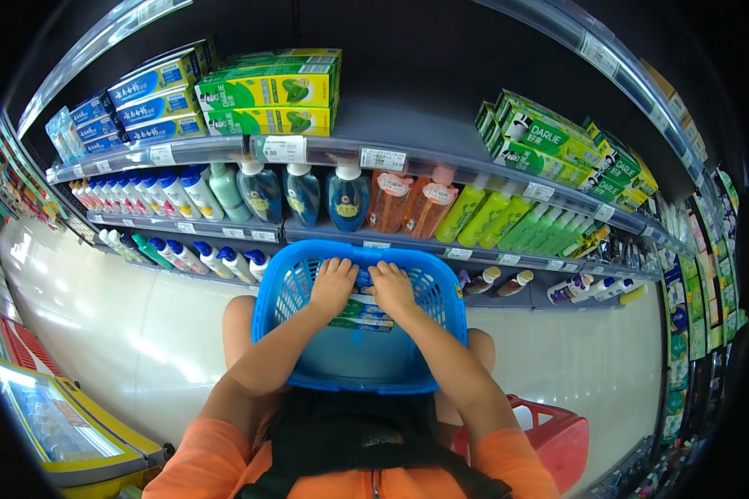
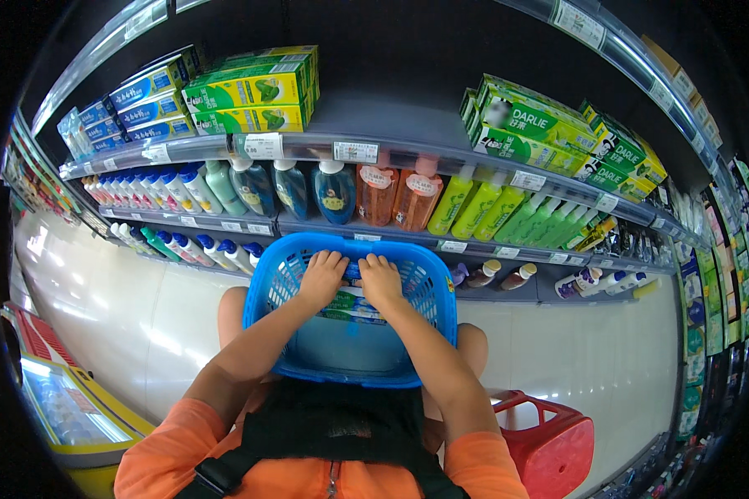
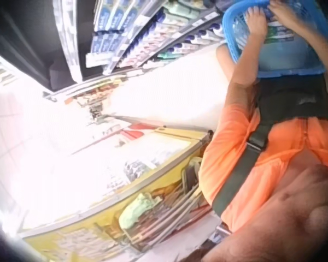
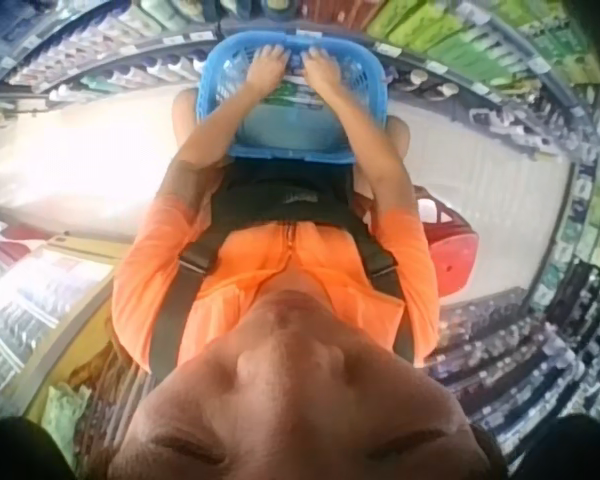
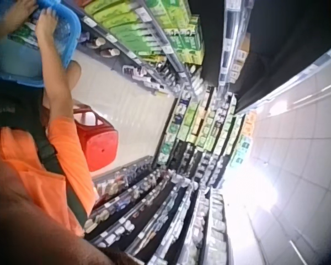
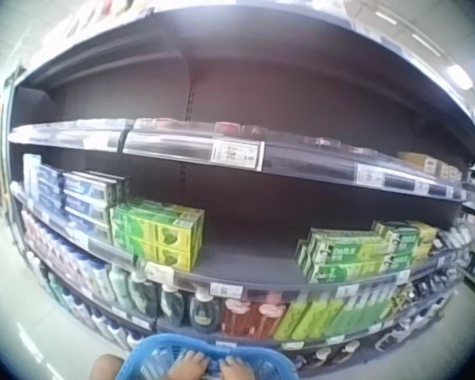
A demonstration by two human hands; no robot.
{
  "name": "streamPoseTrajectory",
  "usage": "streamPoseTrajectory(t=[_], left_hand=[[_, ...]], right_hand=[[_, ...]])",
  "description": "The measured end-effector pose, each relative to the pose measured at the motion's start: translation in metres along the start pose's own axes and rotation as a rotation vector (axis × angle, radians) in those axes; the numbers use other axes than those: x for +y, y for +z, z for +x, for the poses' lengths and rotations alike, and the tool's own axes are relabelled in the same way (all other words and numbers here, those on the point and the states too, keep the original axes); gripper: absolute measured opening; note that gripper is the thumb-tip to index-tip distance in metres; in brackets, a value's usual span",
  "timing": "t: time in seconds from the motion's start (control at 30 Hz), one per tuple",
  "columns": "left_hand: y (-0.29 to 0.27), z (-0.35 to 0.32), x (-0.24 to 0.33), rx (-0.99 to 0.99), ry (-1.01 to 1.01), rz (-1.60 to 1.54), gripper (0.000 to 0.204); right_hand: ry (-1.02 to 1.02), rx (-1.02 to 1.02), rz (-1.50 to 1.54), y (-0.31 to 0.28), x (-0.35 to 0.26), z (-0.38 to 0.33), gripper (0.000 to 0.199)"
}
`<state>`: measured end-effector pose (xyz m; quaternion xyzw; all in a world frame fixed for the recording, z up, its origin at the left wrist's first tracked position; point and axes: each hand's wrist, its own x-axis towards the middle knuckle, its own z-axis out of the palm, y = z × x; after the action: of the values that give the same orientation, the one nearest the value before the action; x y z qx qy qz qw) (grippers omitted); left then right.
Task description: The person sits on a red stool in a supermarket aisle and restocks personal care items. They repeatedly pick up boxes and bottles from a blue basket and place them onto the shelf, then return to the basket for more items.
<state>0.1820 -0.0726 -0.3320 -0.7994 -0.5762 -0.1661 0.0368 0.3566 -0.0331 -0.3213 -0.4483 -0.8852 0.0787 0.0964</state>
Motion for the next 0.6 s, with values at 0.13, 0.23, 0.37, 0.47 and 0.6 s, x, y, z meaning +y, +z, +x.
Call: streamPoseTrajectory(t=[0.13, 0.23, 0.37, 0.47, 0.6], left_hand=[[0.003, 0.0, 0.001, -0.022, -0.007, 0.028, 0.05], [0.004, -0.003, -0.001, -0.024, -0.017, 0.01, 0.055], [0.003, -0.005, 0.001, 0.034, -0.029, -0.02, 0.059], [-0.005, -0.002, 0.004, 0.06, -0.062, -0.085, 0.059], [-0.005, -0.001, 0.002, 0.12, -0.051, -0.101, 0.058]], right_hand=[[0.001, 0.008, -0.047, 0.01, 0.001, 0.0, 0.049], [-0.006, 0.033, -0.023, 0.013, 0.001, 0.0, 0.05], [-0.046, 0.137, 0.001, -0.005, -0.001, 0.001, 0.049], [-0.066, 0.229, 0.037, -0.018, 0.003, 0.004, 0.045], [-0.077, 0.289, 0.088, -0.038, 0.008, 0.007, 0.034]])
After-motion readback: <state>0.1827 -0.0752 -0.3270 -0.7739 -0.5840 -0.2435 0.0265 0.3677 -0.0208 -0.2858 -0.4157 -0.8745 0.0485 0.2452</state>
